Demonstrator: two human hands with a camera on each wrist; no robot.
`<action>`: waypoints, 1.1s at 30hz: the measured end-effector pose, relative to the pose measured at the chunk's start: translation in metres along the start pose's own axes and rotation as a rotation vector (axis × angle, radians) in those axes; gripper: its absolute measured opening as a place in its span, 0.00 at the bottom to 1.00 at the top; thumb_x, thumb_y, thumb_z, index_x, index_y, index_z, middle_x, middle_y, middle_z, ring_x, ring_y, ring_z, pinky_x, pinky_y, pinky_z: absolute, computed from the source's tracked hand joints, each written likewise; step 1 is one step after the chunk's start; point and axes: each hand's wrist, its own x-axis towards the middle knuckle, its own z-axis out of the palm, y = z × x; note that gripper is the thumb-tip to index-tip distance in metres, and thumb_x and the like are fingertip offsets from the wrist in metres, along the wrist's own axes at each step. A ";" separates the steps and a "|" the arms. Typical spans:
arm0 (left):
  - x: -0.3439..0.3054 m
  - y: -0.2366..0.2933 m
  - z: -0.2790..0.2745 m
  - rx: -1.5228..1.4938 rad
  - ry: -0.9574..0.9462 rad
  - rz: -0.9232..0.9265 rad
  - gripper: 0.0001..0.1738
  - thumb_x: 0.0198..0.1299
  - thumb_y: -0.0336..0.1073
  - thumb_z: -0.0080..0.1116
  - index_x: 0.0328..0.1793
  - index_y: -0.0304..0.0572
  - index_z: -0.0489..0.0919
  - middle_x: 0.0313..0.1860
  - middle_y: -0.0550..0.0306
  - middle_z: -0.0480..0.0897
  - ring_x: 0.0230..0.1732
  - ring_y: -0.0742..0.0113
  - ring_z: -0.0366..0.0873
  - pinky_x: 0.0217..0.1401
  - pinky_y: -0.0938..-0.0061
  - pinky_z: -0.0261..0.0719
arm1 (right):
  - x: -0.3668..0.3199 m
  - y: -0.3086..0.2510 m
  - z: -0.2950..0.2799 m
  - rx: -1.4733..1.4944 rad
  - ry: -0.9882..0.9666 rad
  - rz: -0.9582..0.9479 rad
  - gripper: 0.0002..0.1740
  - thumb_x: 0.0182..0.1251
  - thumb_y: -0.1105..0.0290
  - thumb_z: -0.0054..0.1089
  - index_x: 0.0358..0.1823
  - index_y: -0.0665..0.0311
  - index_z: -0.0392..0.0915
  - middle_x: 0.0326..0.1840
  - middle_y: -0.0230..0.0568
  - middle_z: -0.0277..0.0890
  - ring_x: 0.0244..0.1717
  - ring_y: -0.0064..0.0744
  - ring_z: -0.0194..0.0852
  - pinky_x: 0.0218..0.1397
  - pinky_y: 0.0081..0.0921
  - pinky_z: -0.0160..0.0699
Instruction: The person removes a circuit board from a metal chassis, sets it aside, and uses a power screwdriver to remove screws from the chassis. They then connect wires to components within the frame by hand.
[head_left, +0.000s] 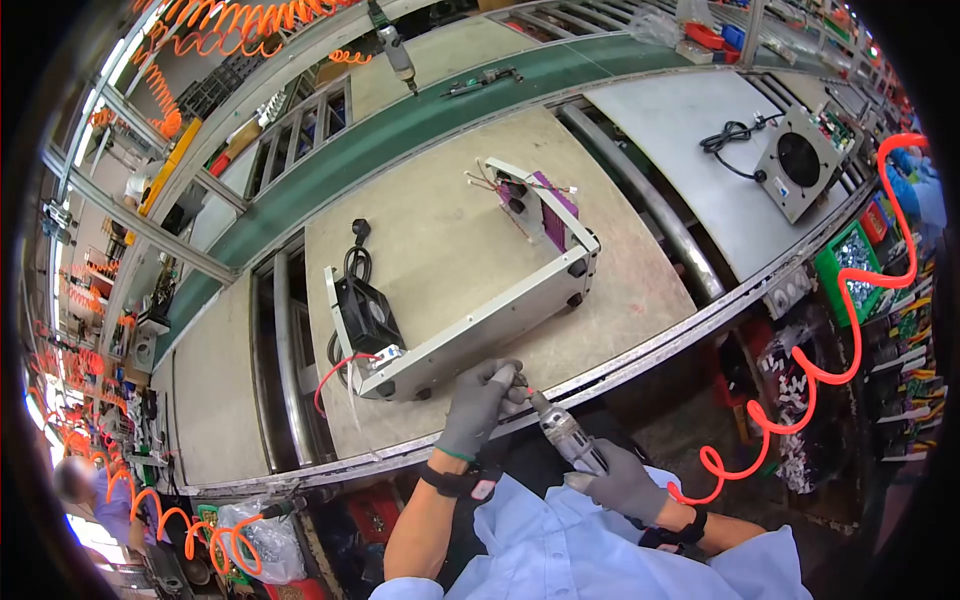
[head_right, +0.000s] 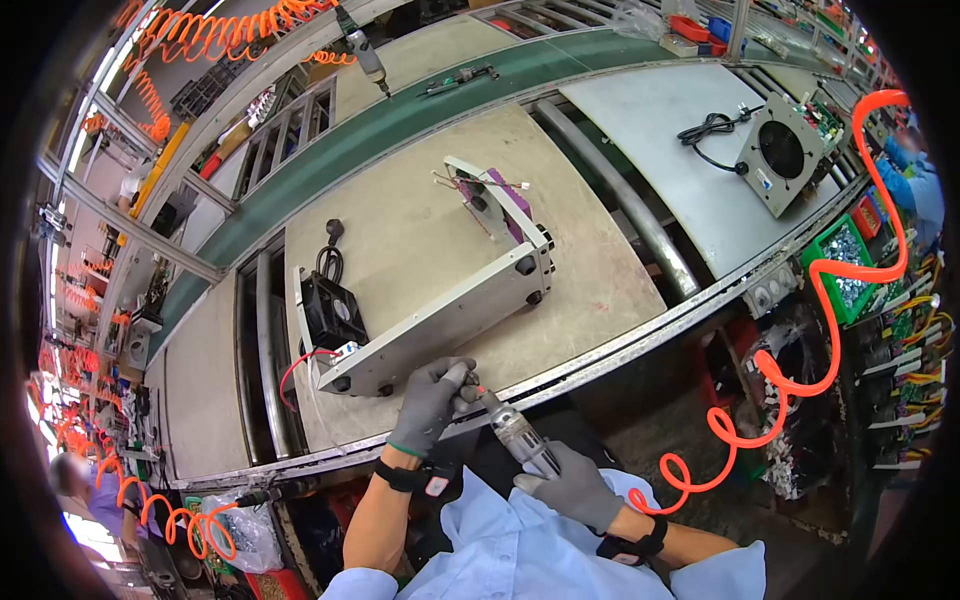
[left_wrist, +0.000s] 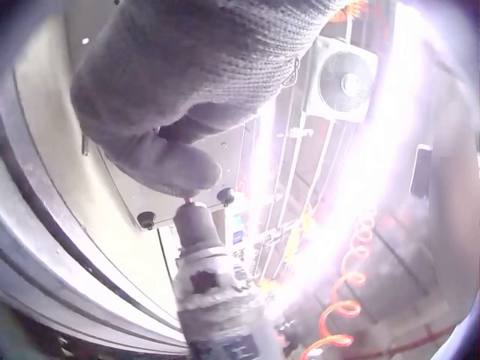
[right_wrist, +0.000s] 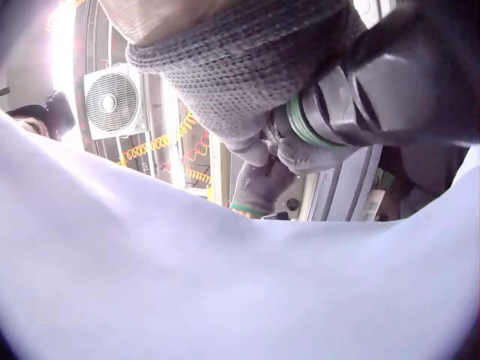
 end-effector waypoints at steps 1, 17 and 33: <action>0.003 -0.006 -0.008 -0.067 -0.039 -0.013 0.13 0.76 0.38 0.56 0.54 0.34 0.81 0.36 0.59 0.83 0.30 0.78 0.78 0.28 0.84 0.76 | 0.001 -0.001 0.001 0.006 -0.015 0.006 0.30 0.59 0.52 0.75 0.55 0.65 0.78 0.40 0.45 0.82 0.38 0.34 0.81 0.45 0.34 0.80; -0.008 -0.016 -0.031 -0.047 -0.054 -0.037 0.14 0.73 0.41 0.62 0.43 0.36 0.81 0.31 0.59 0.83 0.26 0.77 0.77 0.28 0.84 0.74 | 0.002 -0.013 -0.013 0.150 -0.288 0.117 0.30 0.63 0.54 0.74 0.59 0.64 0.77 0.36 0.34 0.78 0.28 0.20 0.75 0.32 0.24 0.77; 0.022 -0.036 -0.011 1.187 0.345 0.808 0.06 0.66 0.34 0.59 0.45 0.44 0.81 0.38 0.47 0.82 0.35 0.48 0.84 0.35 0.58 0.83 | 0.010 -0.007 -0.013 0.192 -0.138 0.117 0.25 0.64 0.56 0.73 0.52 0.66 0.75 0.30 0.34 0.74 0.23 0.20 0.72 0.25 0.24 0.75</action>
